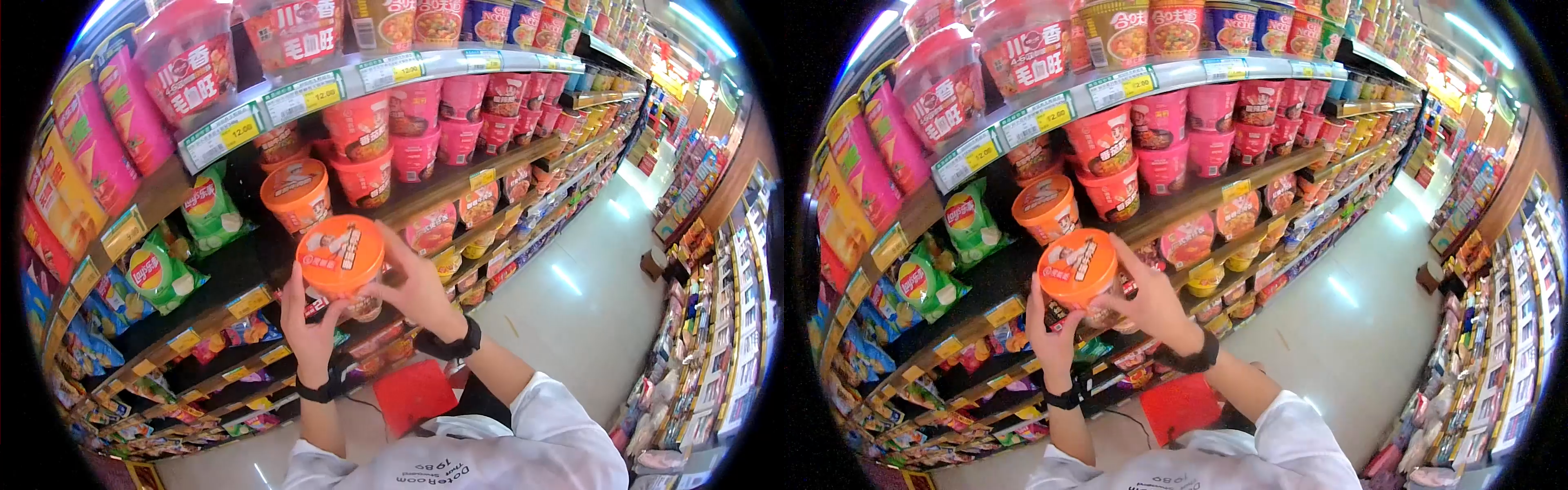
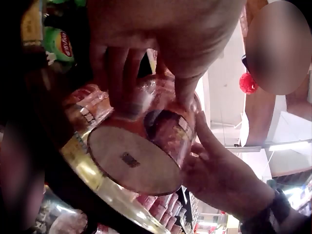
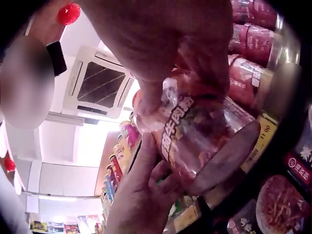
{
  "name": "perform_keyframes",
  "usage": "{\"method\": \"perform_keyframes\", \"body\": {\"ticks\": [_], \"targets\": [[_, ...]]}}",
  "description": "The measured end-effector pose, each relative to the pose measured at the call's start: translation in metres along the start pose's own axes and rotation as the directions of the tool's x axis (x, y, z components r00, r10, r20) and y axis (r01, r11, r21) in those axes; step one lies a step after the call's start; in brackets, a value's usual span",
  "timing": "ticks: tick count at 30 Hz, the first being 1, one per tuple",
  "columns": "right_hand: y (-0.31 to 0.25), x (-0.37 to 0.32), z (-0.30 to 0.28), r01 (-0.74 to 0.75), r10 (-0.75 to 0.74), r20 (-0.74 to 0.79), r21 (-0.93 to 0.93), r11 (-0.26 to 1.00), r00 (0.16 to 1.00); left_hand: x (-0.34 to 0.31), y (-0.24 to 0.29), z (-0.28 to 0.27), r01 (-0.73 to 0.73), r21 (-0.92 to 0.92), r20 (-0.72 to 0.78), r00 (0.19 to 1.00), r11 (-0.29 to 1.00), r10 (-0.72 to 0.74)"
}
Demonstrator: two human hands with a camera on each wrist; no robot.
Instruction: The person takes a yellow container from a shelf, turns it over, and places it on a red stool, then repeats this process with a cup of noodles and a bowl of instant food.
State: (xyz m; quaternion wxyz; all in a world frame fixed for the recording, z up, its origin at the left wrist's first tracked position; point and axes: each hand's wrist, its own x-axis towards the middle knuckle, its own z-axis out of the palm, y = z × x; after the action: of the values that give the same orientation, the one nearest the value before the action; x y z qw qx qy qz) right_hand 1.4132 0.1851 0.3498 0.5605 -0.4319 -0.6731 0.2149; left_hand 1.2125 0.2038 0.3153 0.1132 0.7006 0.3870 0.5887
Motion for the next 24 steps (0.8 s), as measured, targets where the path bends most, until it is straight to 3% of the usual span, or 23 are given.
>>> {"method": "perform_keyframes", "body": {"ticks": [2, 4, 5, 9, 12, 14, 21, 24], "targets": [[-0.009, 0.009, -0.003, 0.043, -0.044, -0.004, -0.063, 0.997, 0.999, 0.014, 0.01, -0.002, -0.089, 0.057, -0.034, 0.995, 0.994, 0.091], [-0.019, 0.02, -0.008, 0.061, -0.063, -0.011, -0.139, 0.988, 0.998, 0.024, 0.022, -0.007, -0.035, 0.009, -0.048, 0.998, 0.999, 0.036], [-0.018, 0.026, -0.008, 0.118, -0.12, -0.033, -0.076, 0.99, 0.992, 0.029, 0.026, -0.008, -0.042, -0.009, -0.056, 0.998, 0.999, 0.042], [-0.041, 0.043, -0.005, 0.073, -0.064, -0.062, 0.161, 0.984, 0.996, 0.05, 0.034, -0.008, -0.102, -0.042, -0.113, 0.989, 0.994, 0.097], [-0.035, 0.058, 0.005, 0.173, -0.145, -0.11, 0.326, 0.929, 0.983, 0.064, 0.043, -0.008, -0.126, -0.086, -0.145, 0.983, 0.988, 0.112], [-0.045, 0.067, 0.003, 0.145, -0.112, -0.116, 0.337, 0.93, 0.987, 0.073, 0.049, -0.01, -0.067, -0.146, -0.136, 0.99, 0.987, 0.047], [-0.061, 0.1, -0.004, 0.089, -0.058, -0.115, 0.278, 0.956, 0.992, 0.106, 0.041, -0.001, -0.093, -0.209, -0.185, 0.981, 0.974, 0.054], [-0.051, 0.118, 0.003, 0.157, -0.116, -0.15, 0.297, 0.942, 0.982, 0.117, 0.033, 0.004, -0.106, -0.227, -0.194, 0.979, 0.968, 0.061]]}}
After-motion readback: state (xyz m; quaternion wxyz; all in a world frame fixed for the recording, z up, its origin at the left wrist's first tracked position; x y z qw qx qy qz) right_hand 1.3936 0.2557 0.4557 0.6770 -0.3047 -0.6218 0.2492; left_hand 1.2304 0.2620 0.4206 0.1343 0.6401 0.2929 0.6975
